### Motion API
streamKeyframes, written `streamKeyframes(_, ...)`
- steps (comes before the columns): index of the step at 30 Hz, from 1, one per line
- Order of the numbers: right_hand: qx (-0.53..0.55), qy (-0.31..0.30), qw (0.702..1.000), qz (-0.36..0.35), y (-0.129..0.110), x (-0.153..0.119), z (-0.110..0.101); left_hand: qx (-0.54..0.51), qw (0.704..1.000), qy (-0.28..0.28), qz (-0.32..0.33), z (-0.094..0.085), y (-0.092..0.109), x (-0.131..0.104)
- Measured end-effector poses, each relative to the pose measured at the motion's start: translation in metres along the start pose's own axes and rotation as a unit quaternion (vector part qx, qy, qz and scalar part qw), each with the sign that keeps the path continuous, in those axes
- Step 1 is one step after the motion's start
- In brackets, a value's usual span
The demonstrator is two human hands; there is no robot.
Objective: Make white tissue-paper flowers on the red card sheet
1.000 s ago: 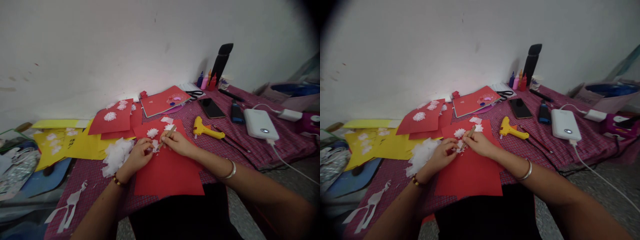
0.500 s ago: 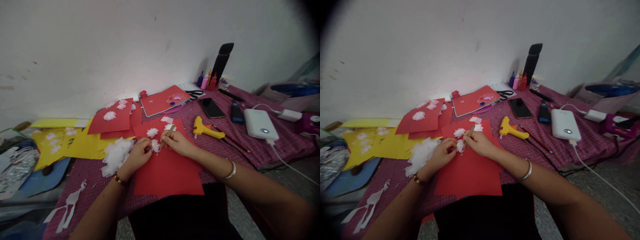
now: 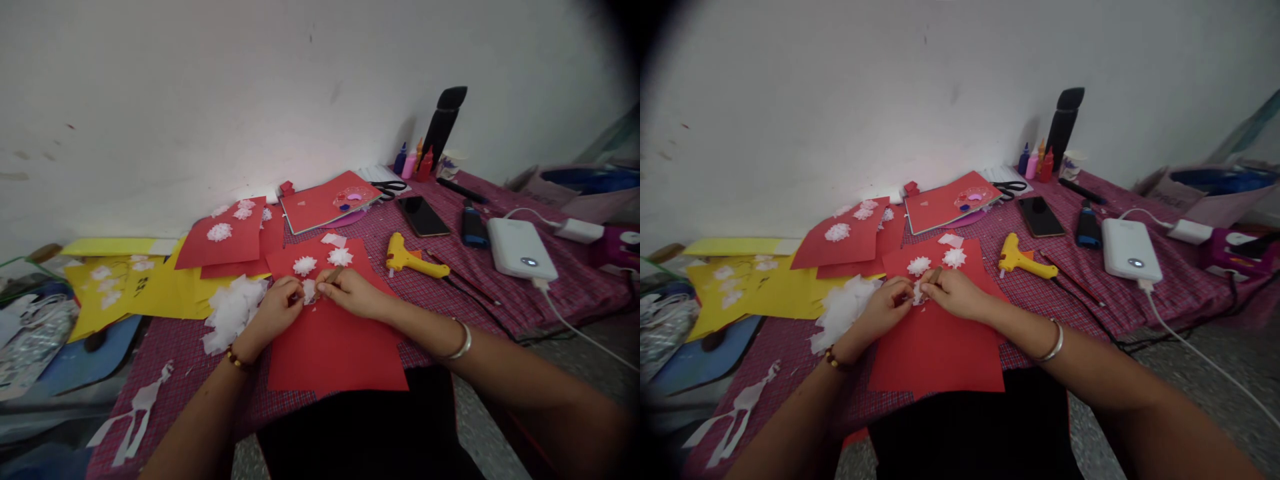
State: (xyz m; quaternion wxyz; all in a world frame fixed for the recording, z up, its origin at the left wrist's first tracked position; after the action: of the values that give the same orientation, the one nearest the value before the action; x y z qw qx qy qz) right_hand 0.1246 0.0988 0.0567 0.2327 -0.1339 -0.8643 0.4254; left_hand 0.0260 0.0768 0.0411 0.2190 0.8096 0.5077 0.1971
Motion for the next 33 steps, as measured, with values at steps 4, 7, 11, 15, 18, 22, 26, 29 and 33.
streamKeyframes(4,-0.018,-0.004,1.000,-0.002,0.000,-0.001,0.002,0.004,1.000,-0.002,-0.005,0.001,-0.001,0.001)
streamKeyframes(7,-0.071,-0.020,0.997,-0.005,-0.007,-0.003,0.007,0.010,1.000,-0.009,-0.013,0.002,-0.004,0.001)
streamKeyframes(11,-0.138,-0.073,0.987,-0.030,-0.019,-0.006,0.018,0.009,1.000,-0.015,-0.010,0.003,-0.006,0.002)
streamKeyframes(15,-0.145,-0.083,0.985,-0.035,-0.019,-0.006,0.020,0.010,1.000,-0.023,-0.006,0.004,-0.006,0.002)
streamKeyframes(18,-0.130,-0.065,0.989,-0.032,-0.017,-0.006,0.017,0.011,0.999,-0.031,-0.008,0.003,-0.004,0.002)
streamKeyframes(22,-0.105,-0.030,0.993,-0.033,-0.016,-0.006,0.010,0.013,0.999,-0.033,-0.014,0.002,-0.002,0.001)
streamKeyframes(26,-0.093,-0.018,0.995,-0.030,-0.016,-0.005,0.006,0.012,0.999,-0.035,-0.012,0.003,-0.002,0.001)
streamKeyframes(29,-0.095,-0.025,0.995,-0.013,-0.013,-0.004,0.008,0.013,0.999,-0.035,-0.011,0.004,-0.003,0.001)
streamKeyframes(33,-0.095,-0.037,0.995,-0.011,-0.012,-0.004,0.011,0.015,0.999,-0.039,-0.011,0.005,-0.003,0.001)
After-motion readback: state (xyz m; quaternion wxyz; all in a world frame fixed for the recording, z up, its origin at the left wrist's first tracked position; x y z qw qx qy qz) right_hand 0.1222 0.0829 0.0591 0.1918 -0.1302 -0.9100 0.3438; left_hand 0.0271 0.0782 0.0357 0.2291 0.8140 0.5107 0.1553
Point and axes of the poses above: each hand's wrist, its own x-axis towards the middle knuckle, its own z-axis out of the palm, y = z × x, the point moved 10 cm from there along x, towards the middle knuckle, and after that the axes turned 12 degrees about -y, right-handed, at the moved point
